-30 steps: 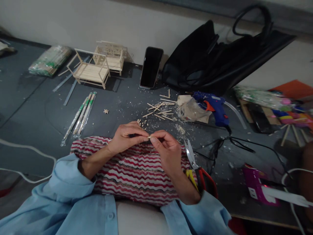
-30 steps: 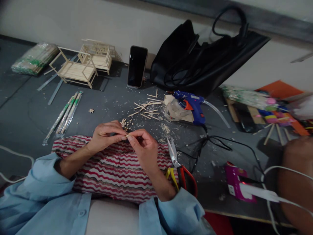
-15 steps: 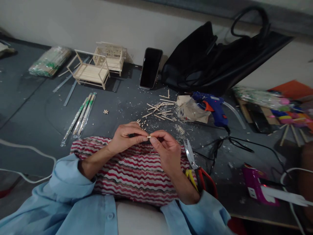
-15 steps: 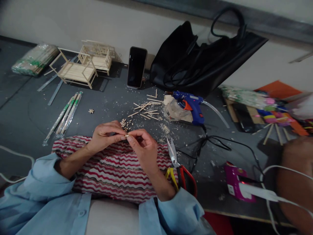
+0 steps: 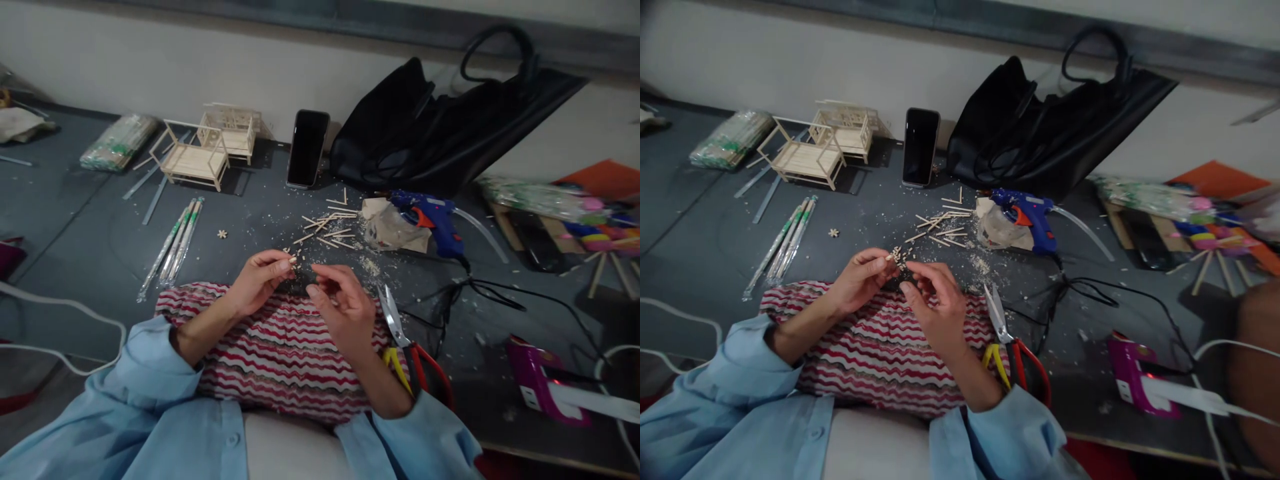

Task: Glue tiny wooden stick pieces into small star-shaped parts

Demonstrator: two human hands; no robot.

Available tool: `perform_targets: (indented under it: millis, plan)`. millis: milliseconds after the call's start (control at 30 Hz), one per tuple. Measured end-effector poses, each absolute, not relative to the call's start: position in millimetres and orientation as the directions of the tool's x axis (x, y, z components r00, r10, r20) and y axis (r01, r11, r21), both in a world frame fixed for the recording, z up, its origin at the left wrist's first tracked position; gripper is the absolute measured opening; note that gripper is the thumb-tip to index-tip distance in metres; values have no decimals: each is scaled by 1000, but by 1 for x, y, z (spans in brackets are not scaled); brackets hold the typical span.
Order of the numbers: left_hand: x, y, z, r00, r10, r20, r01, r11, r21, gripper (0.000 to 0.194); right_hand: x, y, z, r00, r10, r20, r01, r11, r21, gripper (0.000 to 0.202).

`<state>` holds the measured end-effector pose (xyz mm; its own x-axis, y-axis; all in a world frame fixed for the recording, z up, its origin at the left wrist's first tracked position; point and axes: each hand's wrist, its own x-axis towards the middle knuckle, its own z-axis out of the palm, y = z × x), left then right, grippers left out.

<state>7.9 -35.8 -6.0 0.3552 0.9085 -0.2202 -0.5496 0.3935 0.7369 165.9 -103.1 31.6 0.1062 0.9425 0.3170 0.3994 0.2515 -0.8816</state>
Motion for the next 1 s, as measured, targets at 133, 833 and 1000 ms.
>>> perform_targets:
  millis: [133,833,1000]
  plan:
    - [9,-37,-5,397,887,-237,-579,442,685,28,165,-105,29,3,926,378,515,322,-794,39]
    - [12,-43,0,570,783,-249,-484,565,668,27,167,-101,30,161,938,307,445,209,-871,19]
    - [11,-44,1,552,790,-266,-470,559,683,25,166,-101,30,151,954,260,408,180,-895,14]
